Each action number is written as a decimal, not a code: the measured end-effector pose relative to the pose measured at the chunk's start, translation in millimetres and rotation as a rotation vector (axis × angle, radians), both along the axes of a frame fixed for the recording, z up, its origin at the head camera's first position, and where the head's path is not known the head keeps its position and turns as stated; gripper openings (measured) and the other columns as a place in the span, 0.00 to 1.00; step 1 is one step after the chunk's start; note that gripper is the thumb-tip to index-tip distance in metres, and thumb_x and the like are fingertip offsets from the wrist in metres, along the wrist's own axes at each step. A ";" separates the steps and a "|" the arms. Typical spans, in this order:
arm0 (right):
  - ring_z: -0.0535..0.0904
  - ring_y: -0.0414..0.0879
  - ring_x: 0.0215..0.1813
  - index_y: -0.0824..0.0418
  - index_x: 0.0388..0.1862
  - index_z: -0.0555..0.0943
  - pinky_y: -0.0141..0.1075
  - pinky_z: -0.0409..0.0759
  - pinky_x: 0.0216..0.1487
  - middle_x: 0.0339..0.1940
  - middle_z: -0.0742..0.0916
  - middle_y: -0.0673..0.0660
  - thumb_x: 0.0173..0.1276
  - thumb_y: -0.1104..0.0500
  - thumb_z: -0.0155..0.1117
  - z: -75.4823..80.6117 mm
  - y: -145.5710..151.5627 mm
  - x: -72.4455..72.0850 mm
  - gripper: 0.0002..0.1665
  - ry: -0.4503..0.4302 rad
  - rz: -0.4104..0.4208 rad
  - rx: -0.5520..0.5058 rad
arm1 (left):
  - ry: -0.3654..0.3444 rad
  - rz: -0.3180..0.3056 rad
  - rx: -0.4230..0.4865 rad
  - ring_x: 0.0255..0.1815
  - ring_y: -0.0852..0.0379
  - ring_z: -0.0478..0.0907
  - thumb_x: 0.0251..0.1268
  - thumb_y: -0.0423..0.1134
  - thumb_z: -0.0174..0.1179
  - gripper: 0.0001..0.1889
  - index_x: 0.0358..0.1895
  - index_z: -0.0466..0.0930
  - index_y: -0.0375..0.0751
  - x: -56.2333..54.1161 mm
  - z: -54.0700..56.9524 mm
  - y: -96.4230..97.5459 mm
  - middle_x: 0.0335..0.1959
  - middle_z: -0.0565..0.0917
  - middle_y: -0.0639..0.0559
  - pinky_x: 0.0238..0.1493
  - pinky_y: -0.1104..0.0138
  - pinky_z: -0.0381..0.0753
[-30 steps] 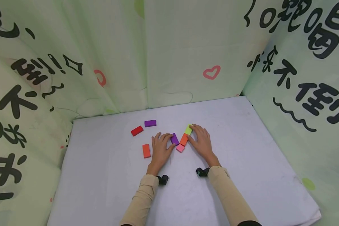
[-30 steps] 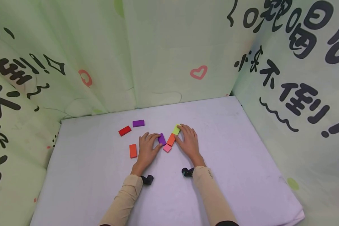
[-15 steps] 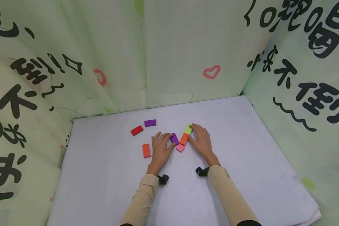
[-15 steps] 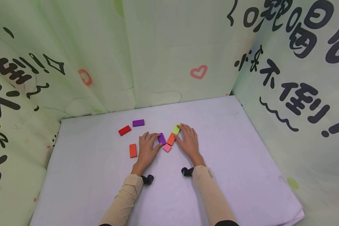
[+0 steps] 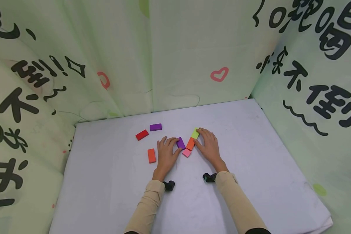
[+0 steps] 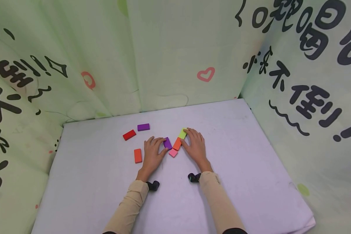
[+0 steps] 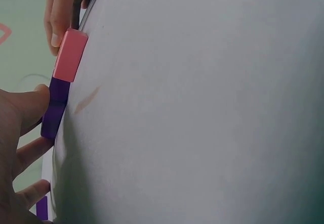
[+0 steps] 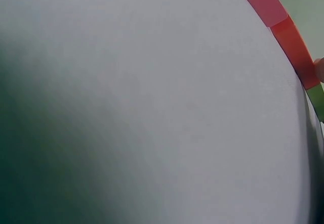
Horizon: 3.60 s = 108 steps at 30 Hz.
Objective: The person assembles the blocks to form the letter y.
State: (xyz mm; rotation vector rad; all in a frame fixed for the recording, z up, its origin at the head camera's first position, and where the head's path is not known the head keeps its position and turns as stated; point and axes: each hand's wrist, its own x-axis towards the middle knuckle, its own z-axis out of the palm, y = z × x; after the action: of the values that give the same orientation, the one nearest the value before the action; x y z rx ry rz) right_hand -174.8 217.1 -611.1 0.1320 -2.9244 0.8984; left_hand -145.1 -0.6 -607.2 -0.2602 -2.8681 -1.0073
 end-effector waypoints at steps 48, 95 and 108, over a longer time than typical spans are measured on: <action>0.60 0.57 0.84 0.53 0.78 0.70 0.61 0.48 0.85 0.82 0.71 0.58 0.78 0.44 0.61 2.1 -2.9 1.1 0.34 0.001 0.003 0.009 | 0.066 0.140 0.105 0.71 0.47 0.71 0.74 0.44 0.65 0.20 0.64 0.80 0.46 31.1 1.5 14.0 0.64 0.79 0.47 0.81 0.37 0.55; 0.61 0.57 0.84 0.54 0.78 0.70 0.61 0.50 0.85 0.82 0.71 0.58 0.77 0.44 0.61 2.9 -0.8 1.6 0.34 0.016 0.010 0.016 | 0.119 0.183 -0.006 0.66 0.46 0.73 0.65 0.48 0.73 0.18 0.55 0.85 0.49 47.8 1.8 38.2 0.52 0.85 0.49 0.78 0.31 0.55; 0.60 0.57 0.84 0.54 0.78 0.70 0.60 0.48 0.85 0.82 0.71 0.58 0.78 0.43 0.59 0.6 -1.2 0.5 0.35 0.013 -0.001 0.009 | 0.145 0.193 0.006 0.65 0.46 0.74 0.65 0.47 0.74 0.16 0.53 0.86 0.48 47.1 2.4 38.8 0.50 0.85 0.49 0.77 0.30 0.56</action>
State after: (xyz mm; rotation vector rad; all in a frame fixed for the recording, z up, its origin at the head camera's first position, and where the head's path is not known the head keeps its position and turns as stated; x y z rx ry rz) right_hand -174.2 215.9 -610.4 0.1369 -2.9164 0.8811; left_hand -98.0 38.2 -604.8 -0.0516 -2.6980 -0.9208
